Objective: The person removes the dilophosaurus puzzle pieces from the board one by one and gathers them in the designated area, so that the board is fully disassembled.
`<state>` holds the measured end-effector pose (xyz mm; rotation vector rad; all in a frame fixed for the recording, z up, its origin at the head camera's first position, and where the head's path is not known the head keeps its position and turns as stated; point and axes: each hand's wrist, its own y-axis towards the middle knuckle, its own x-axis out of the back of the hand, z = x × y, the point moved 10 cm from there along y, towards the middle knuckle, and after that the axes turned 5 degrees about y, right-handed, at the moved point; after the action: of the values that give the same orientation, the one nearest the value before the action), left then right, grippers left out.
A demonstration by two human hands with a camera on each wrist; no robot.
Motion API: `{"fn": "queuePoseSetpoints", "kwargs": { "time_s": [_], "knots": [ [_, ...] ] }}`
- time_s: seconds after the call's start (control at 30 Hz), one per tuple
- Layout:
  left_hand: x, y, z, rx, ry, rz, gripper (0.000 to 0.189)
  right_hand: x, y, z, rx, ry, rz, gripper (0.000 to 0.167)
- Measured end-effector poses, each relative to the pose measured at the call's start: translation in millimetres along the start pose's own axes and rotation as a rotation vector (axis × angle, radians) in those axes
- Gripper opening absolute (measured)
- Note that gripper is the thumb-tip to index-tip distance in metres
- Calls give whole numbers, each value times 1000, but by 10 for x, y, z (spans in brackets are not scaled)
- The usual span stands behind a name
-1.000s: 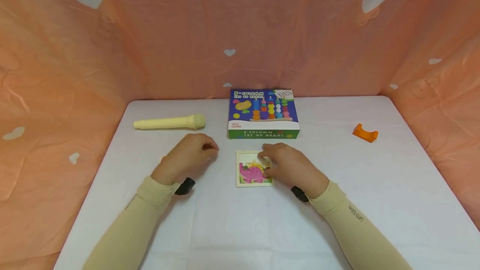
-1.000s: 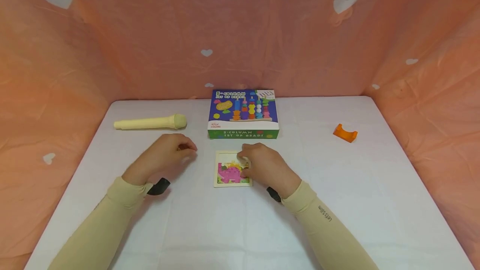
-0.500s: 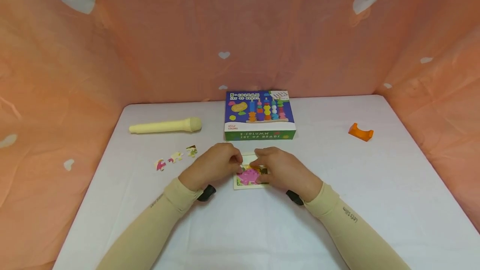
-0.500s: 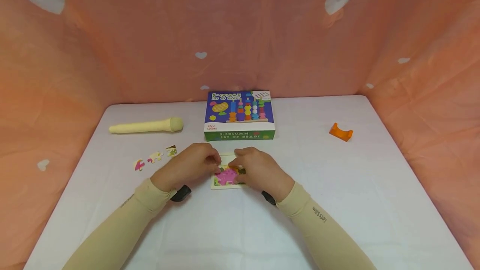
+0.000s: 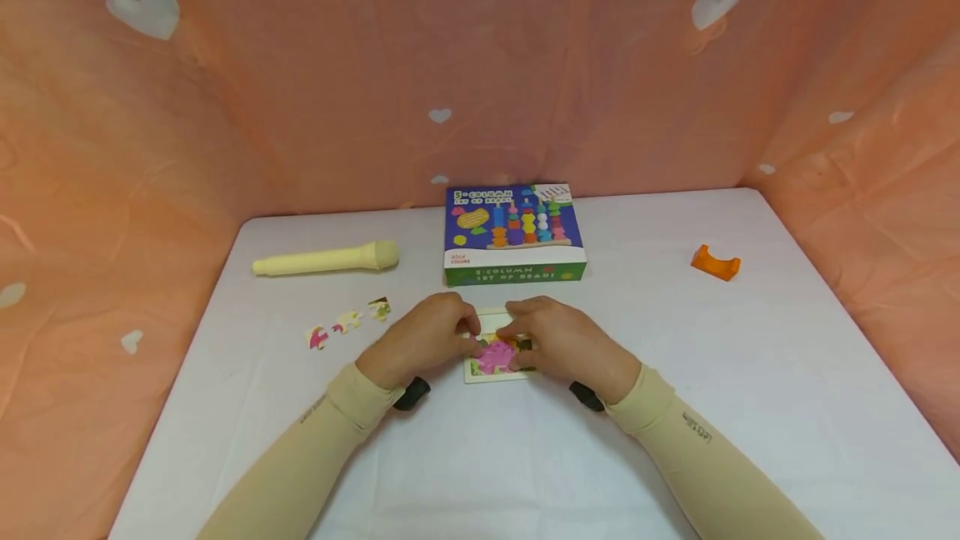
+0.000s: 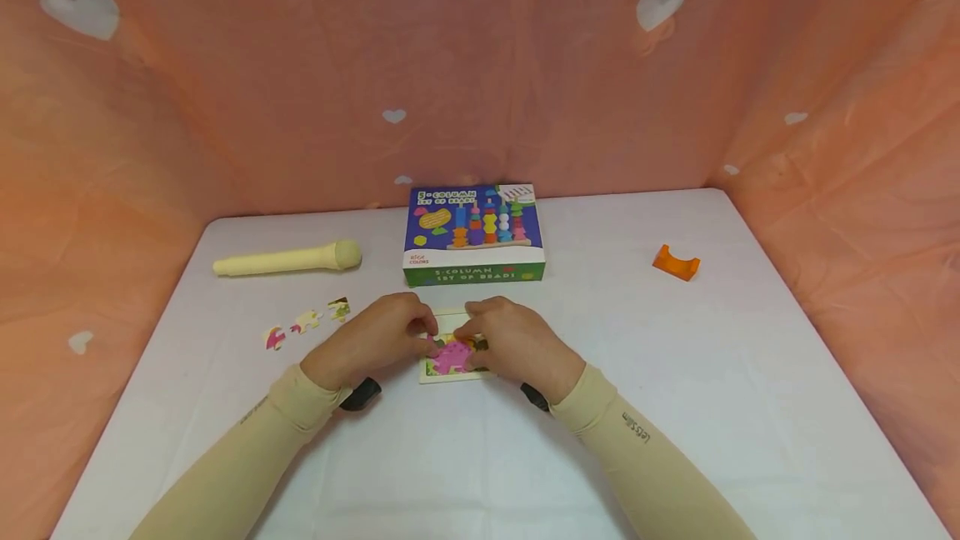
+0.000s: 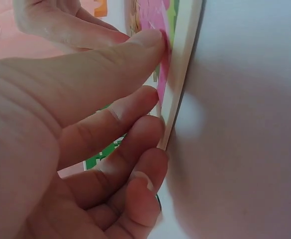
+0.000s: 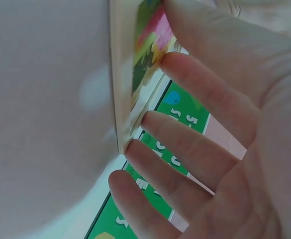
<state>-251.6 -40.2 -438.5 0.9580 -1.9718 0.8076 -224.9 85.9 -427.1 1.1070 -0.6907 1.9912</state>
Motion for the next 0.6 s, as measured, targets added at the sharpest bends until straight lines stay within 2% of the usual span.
{"fn": "queuePoseSetpoints", "kwargs": {
  "time_s": [0.33,0.6],
  "knots": [
    [20,-13,-6,-8,32,-17,19,-26,17,-27,-11,9,9,41],
    [-4,-8,5,12,28,-7,20,-29,13,-19,-12,8,6,42]
  ]
}}
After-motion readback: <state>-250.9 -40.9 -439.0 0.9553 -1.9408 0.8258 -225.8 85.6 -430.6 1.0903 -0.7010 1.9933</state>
